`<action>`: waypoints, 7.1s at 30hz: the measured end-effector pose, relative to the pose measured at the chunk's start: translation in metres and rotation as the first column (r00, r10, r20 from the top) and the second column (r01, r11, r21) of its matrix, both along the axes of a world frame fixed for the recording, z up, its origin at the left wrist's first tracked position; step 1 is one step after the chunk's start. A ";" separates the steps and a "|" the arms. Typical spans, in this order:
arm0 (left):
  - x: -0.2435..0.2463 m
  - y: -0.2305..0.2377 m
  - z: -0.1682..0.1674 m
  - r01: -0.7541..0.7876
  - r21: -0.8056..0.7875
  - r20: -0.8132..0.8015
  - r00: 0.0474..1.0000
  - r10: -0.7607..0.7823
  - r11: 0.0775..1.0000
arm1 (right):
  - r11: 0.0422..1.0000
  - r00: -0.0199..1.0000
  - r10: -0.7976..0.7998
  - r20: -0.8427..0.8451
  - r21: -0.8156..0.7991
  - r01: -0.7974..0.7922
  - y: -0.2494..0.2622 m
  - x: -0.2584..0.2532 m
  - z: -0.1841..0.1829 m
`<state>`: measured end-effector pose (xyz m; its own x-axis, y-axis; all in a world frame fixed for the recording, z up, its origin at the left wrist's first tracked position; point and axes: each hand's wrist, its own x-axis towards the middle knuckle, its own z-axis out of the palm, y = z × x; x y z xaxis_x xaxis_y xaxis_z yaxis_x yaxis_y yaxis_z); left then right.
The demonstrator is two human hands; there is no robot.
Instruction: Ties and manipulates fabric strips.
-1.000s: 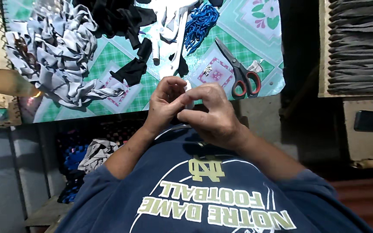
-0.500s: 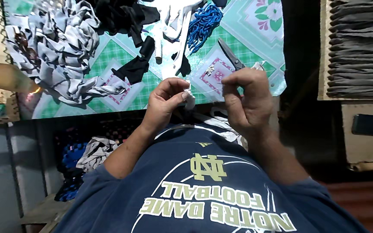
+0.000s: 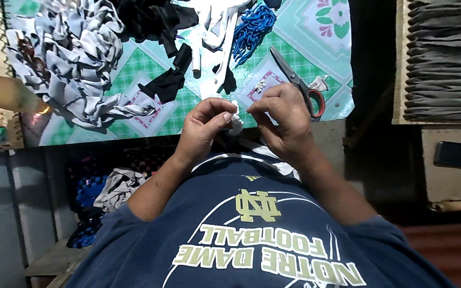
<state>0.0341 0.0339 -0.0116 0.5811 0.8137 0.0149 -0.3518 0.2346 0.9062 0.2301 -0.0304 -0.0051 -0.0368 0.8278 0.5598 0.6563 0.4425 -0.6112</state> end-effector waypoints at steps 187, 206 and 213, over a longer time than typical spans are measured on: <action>0.011 -0.008 -0.003 -0.001 0.251 -0.205 0.977 0.054 0.968 | 0.796 0.587 0.113 -0.802 -0.281 -0.536 -0.002 0.004 -0.019; 0.010 -0.009 -0.001 -0.007 0.310 -0.267 0.959 0.094 0.951 | 0.923 0.864 0.082 -0.497 -0.290 -0.254 -0.006 0.000 -0.008; 0.010 -0.010 0.003 0.040 0.299 -0.298 0.953 0.054 0.953 | 0.899 0.766 0.020 -0.642 -0.324 -0.295 -0.003 0.003 -0.010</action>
<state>0.0444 0.0239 -0.0082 0.5906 0.8026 0.0833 -0.0536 -0.0640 0.9965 0.2335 -0.0332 -0.0154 0.0474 0.9884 0.1443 0.0232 0.1433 -0.9894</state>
